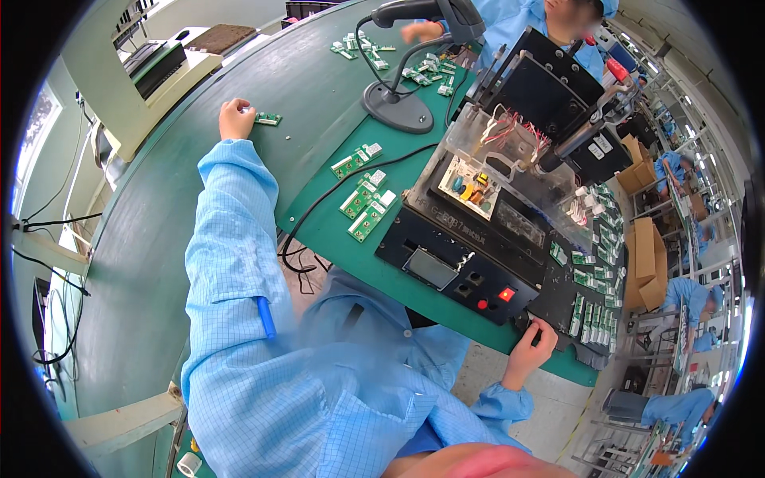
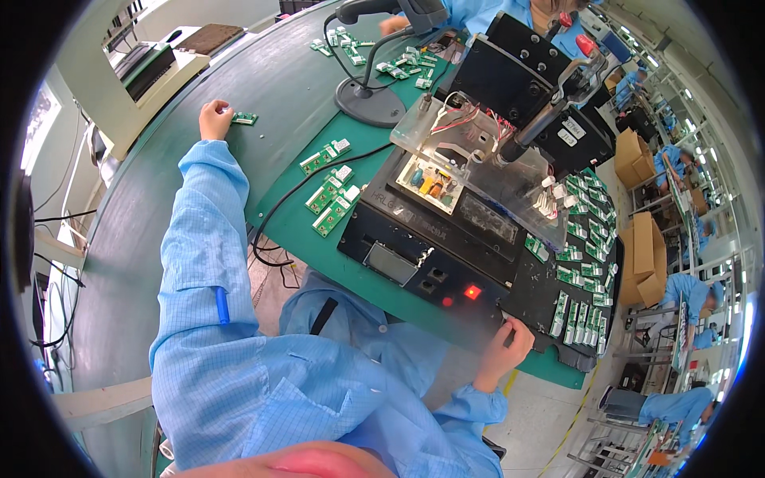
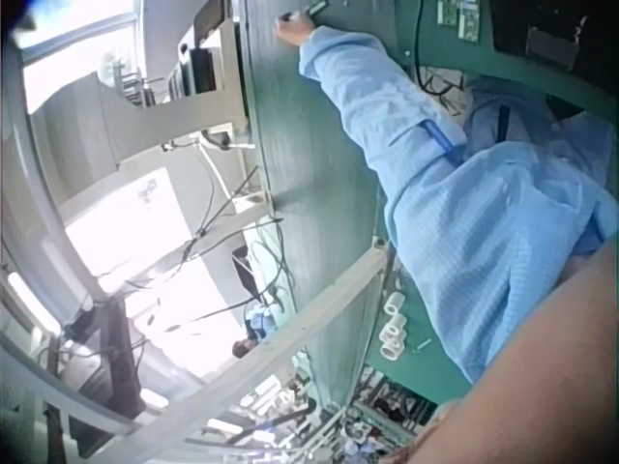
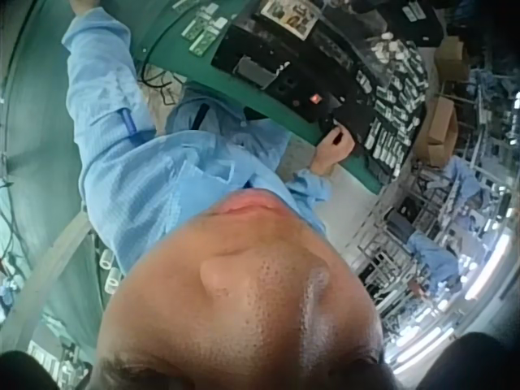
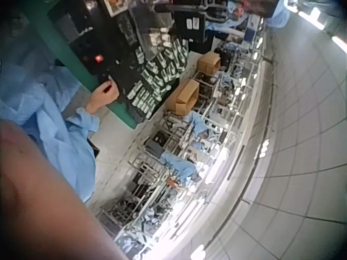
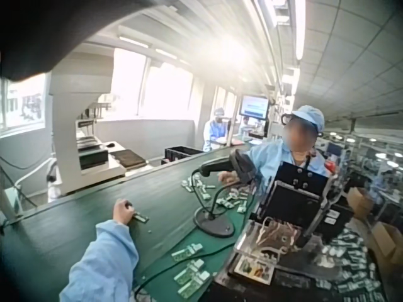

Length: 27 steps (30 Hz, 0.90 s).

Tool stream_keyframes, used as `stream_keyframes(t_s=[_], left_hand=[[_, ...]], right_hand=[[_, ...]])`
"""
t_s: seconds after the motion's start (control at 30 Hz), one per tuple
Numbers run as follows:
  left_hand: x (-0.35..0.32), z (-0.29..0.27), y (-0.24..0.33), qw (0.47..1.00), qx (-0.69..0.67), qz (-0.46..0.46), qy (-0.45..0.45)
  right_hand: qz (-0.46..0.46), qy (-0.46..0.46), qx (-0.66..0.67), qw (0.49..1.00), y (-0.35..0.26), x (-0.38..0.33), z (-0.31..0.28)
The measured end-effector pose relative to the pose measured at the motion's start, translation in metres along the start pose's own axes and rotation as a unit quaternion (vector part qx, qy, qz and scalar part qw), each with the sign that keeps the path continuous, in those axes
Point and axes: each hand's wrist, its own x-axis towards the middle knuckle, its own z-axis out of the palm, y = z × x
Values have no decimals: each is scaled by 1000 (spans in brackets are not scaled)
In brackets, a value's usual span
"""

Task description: Testing printed circuit boards using a specialized fixture and a handheld barcode scanner.

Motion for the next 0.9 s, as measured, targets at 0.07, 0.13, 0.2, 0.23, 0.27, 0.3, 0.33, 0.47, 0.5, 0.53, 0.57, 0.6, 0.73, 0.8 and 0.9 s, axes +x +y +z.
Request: stream_keyframes(t_s=[0.07,0.13,0.2,0.23,0.27,0.3,0.33,0.47,0.5,0.53,0.57,0.6,0.73,0.8,0.9], left_hand=[[1,1,0,1000,3,2,-6],[2,1,1,1000,3,-2,-7],[2,2,3,1000,4,-6,-9],[1,2,4,1000,11,-2,-12],[1,2,5,1000,19,0,-18],[0,2,7,1000,19,1,-15],[0,2,8,999,41,-11,-13],[-1,2,13,994,105,-21,-6],[-1,2,14,994,104,-22,-6],[0,2,14,993,106,-37,-20],[1,3,13,992,107,-52,-33],[1,4,13,993,106,-52,-31],[3,10,8,996,76,-36,-14],[3,13,6,997,74,-9,1],[2,15,6,998,55,-14,9]], right_hand=[[-1,-2,-2,1000,0,0,0],[30,-2,7,1000,-1,0,0],[28,-2,6,1000,-2,-1,0],[34,-2,9,999,-2,-1,0],[29,-2,7,1000,-2,-1,0],[16,-3,-1,1000,-1,0,0],[9,-1,-6,1000,-1,0,0],[9,-2,-10,1000,0,0,0],[9,-3,-8,1000,0,-1,0],[9,-3,-7,1000,0,-1,0],[8,-1,-6,1000,0,-1,0],[11,-5,-7,1000,0,-1,0],[36,-7,16,999,-2,-1,-1],[28,-1,21,999,-3,0,-1],[23,1,22,1000,-5,0,-1]])
